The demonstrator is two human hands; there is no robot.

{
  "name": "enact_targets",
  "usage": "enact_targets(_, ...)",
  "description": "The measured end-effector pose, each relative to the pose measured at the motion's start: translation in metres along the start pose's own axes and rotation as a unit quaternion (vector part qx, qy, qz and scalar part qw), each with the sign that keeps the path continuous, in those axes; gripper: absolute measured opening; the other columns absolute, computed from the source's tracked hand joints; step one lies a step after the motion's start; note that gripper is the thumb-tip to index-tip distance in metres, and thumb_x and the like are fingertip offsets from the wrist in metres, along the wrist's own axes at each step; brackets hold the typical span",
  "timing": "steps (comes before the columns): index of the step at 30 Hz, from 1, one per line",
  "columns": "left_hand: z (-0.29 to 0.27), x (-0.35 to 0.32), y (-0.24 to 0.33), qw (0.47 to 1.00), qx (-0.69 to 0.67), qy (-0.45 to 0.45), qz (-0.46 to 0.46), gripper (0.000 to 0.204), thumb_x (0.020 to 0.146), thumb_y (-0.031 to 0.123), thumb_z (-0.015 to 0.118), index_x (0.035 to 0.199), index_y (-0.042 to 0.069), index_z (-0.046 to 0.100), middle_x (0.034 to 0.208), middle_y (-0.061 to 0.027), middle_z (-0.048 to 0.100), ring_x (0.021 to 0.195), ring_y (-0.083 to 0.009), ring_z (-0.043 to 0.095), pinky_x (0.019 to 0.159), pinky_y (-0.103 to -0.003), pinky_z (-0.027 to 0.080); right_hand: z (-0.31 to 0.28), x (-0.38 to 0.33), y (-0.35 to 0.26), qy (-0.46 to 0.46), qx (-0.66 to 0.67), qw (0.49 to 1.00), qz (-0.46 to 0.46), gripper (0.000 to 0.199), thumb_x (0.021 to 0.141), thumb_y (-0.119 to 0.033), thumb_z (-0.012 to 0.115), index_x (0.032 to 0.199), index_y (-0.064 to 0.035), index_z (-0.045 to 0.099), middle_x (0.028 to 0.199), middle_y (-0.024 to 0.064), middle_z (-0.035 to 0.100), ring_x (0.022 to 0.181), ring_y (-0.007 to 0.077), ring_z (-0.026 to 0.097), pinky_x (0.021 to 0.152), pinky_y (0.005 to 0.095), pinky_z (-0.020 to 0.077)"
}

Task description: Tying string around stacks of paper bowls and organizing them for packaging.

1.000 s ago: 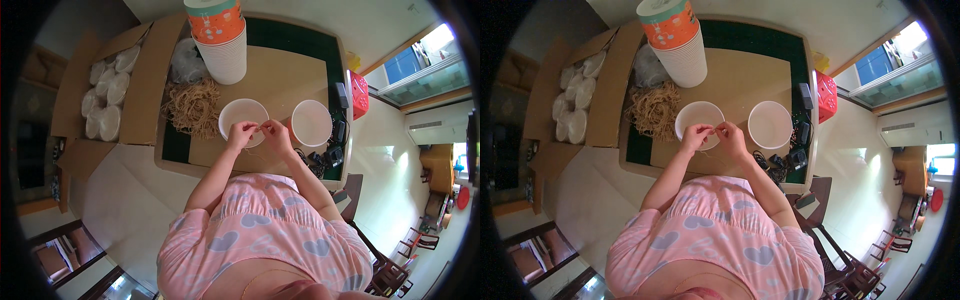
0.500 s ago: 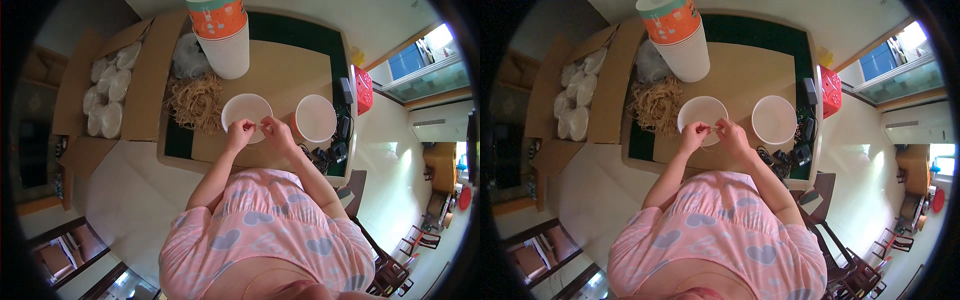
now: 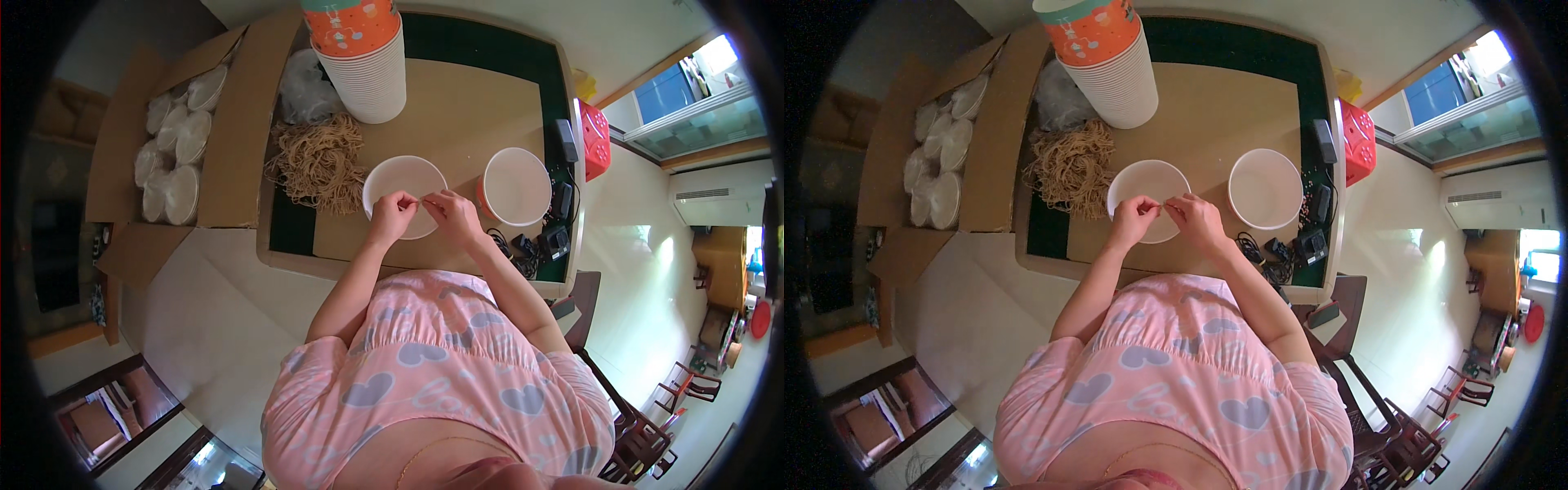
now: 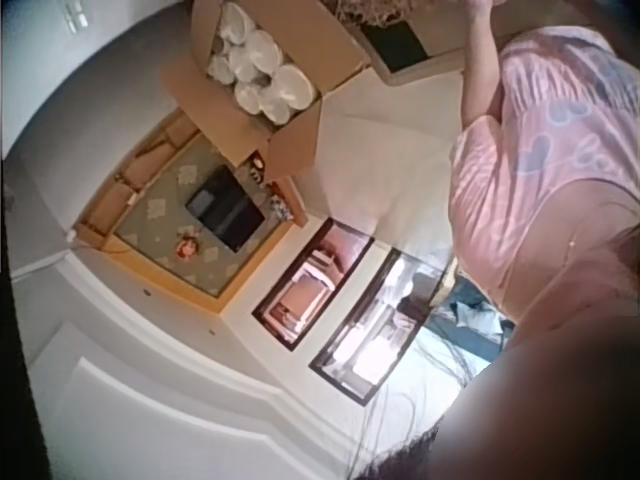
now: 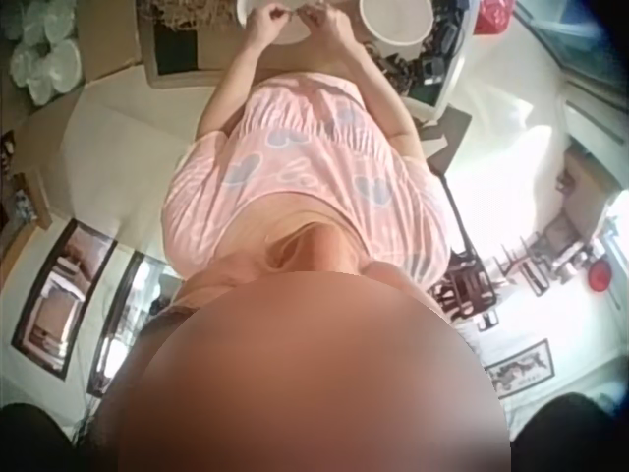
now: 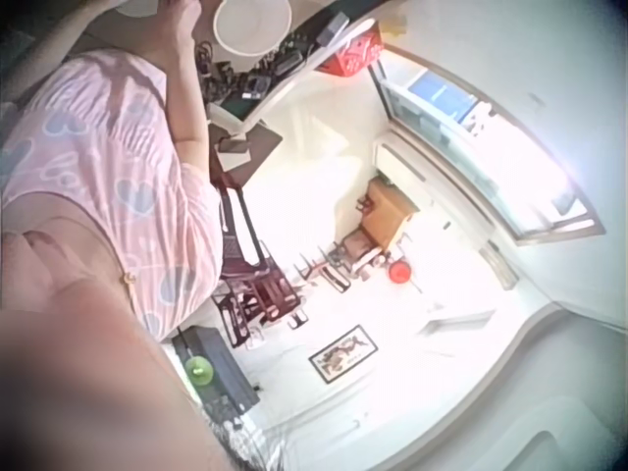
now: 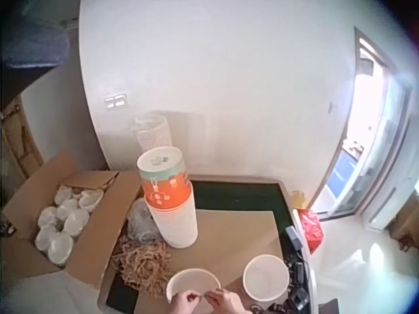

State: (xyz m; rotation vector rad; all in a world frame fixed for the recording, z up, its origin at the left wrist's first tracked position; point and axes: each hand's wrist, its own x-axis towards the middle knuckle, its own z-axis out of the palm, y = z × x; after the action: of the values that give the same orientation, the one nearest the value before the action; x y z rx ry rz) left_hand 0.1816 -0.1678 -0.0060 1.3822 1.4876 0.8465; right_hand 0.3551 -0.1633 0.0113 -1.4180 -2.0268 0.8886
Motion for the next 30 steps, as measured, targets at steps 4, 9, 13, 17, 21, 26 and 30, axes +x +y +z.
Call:
enact_targets(4,0.005,0.002,-0.009,1.000,-0.002,0.004,0.014,0.008,0.080,0.008,0.066,0.082,0.000,0.066,0.073,-0.0085,0.068,0.067,-0.0153,0.065,0.063,-0.028,0.051,-0.004,-0.003,-0.012,0.010,0.004,1.000,0.009,0.023,0.081,-0.013,0.063,0.103,-0.0074,0.063,0.088,0.0122,0.064,0.077,0.0293,0.064,0.067,0.0366,0.0517)
enact_targets(9,0.005,0.000,-0.003,1.000,-0.010,-0.022,-0.009,0.007,0.085,0.006,0.063,0.087,0.000,0.065,0.076,-0.0044,0.068,0.065,-0.0087,0.061,0.059,-0.023,0.048,0.000,-0.003,-0.009,0.045,-0.002,0.999,0.012,0.014,0.083,-0.012,0.059,0.095,-0.0057,0.059,0.088,0.0129,0.064,0.078,0.0320,0.064,0.066,0.0399,0.0512)
enact_targets(13,0.003,-0.001,0.000,0.999,-0.028,-0.028,-0.025,0.007,0.086,0.007,0.063,0.087,0.001,0.064,0.075,-0.0028,0.067,0.063,-0.0067,0.059,0.054,-0.021,0.044,0.002,-0.002,-0.007,0.041,0.043,0.998,0.017,0.009,0.083,-0.008,0.058,0.090,-0.0037,0.057,0.088,0.0156,0.063,0.077,0.0328,0.064,0.065,0.0394,0.0512)
enact_targets(17,0.004,-0.001,-0.004,0.998,-0.043,-0.015,-0.037,0.007,0.082,0.008,0.065,0.084,0.001,0.066,0.074,-0.0065,0.068,0.067,-0.0127,0.064,0.063,-0.026,0.050,0.001,-0.003,-0.009,0.033,0.060,0.998,0.014,0.009,0.083,-0.008,0.058,0.090,-0.0033,0.057,0.087,0.0165,0.063,0.076,0.0328,0.064,0.065,0.0387,0.0511)
enact_targets(21,0.005,-0.003,-0.005,0.998,-0.043,-0.027,-0.023,0.010,0.085,0.005,0.064,0.093,0.001,0.065,0.078,-0.0037,0.067,0.065,-0.0067,0.058,0.056,-0.022,0.045,-0.002,-0.004,-0.013,0.024,0.042,0.999,0.019,0.010,0.083,-0.010,0.058,0.091,-0.0044,0.058,0.088,0.0147,0.063,0.075,0.0319,0.064,0.065,0.0390,0.0509)
enact_targets(26,0.003,-0.006,-0.006,0.998,-0.035,-0.037,-0.025,0.019,0.082,0.002,0.066,0.101,0.001,0.065,0.082,-0.0051,0.068,0.069,-0.0079,0.060,0.063,-0.023,0.049,-0.001,-0.004,-0.013,0.015,0.021,0.999,0.018,0.012,0.085,-0.015,0.058,0.093,-0.0065,0.061,0.088,0.0133,0.064,0.075,0.0314,0.064,0.064,0.0394,0.0505)
enact_targets(30,0.002,-0.007,-0.007,0.999,-0.030,-0.039,-0.010,0.021,0.080,0.002,0.067,0.100,0.002,0.065,0.082,-0.0044,0.068,0.069,-0.0082,0.061,0.064,-0.023,0.050,0.000,-0.004,-0.011,0.020,0.000,1.000,0.003,0.013,0.085,-0.017,0.059,0.093,-0.0080,0.063,0.087,0.0127,0.064,0.075,0.0313,0.064,0.064,0.0395,0.0505)
